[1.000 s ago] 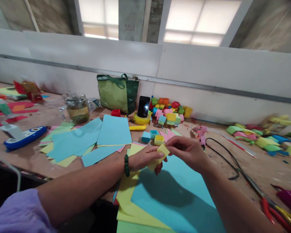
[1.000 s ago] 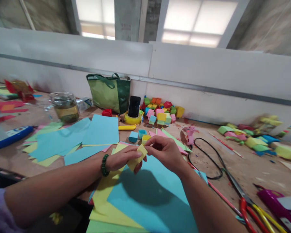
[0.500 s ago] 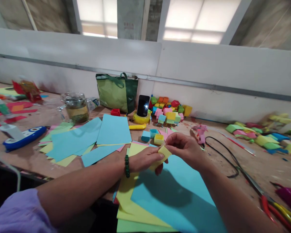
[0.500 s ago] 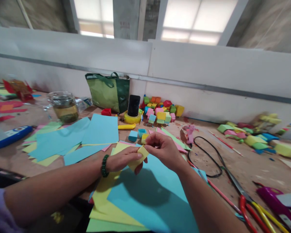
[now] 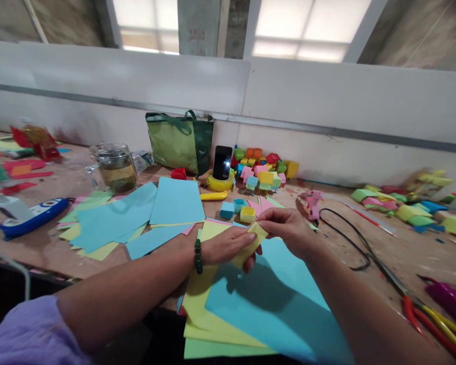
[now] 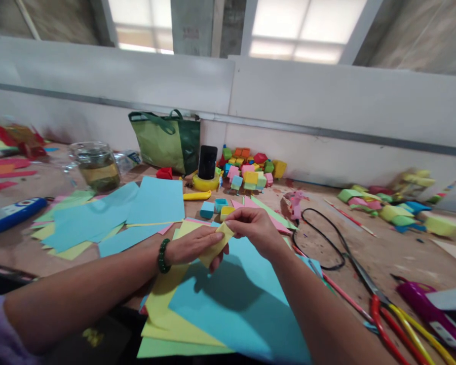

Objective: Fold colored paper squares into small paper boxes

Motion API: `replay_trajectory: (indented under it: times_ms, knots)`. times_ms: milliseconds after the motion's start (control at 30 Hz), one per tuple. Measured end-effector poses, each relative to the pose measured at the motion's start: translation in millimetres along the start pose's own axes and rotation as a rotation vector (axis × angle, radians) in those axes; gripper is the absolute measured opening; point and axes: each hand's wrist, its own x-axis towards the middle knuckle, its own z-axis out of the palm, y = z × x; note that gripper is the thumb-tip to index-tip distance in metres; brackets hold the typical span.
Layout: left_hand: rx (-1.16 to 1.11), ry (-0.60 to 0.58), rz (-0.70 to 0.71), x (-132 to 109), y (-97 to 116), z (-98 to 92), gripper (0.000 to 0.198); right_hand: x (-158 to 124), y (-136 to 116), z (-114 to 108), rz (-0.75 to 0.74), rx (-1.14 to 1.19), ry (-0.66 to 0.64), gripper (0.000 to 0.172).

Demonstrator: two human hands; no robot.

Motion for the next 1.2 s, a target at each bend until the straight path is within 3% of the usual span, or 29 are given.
replay_trajectory:
  times_ms: [200, 367, 500, 833, 933, 1200]
  knots:
    - [-0.078, 0.058, 0.075, 2, -1, -1.4, 0.052, 1, 2, 0, -0.019, 0.118, 0.042, 0.035]
    - [-0.095, 0.126, 0.155, 3, -3, -2.4, 0.046, -3, -2, 2, -0.191, 0.009, -0.039, 0.038]
    - [-0.053, 0.142, 0.157, 2, -2, -0.2, 0.048, -6, -3, 8, -0.27, -0.035, 0.023, 0.03]
    - [0.095, 0.266, 0.185, 4, -3, 4.6, 0.051, -5, -2, 9, -0.223, -0.074, 0.016, 0.035]
    - [0.136, 0.267, 0.192, 5, -4, 5.3, 0.053, -5, 2, 15, -0.23, -0.145, 0.038, 0.041]
    - [0.045, 0.202, 0.139, 6, -4, 3.2, 0.054, -7, 10, 21, -0.391, -0.243, 0.18, 0.024]
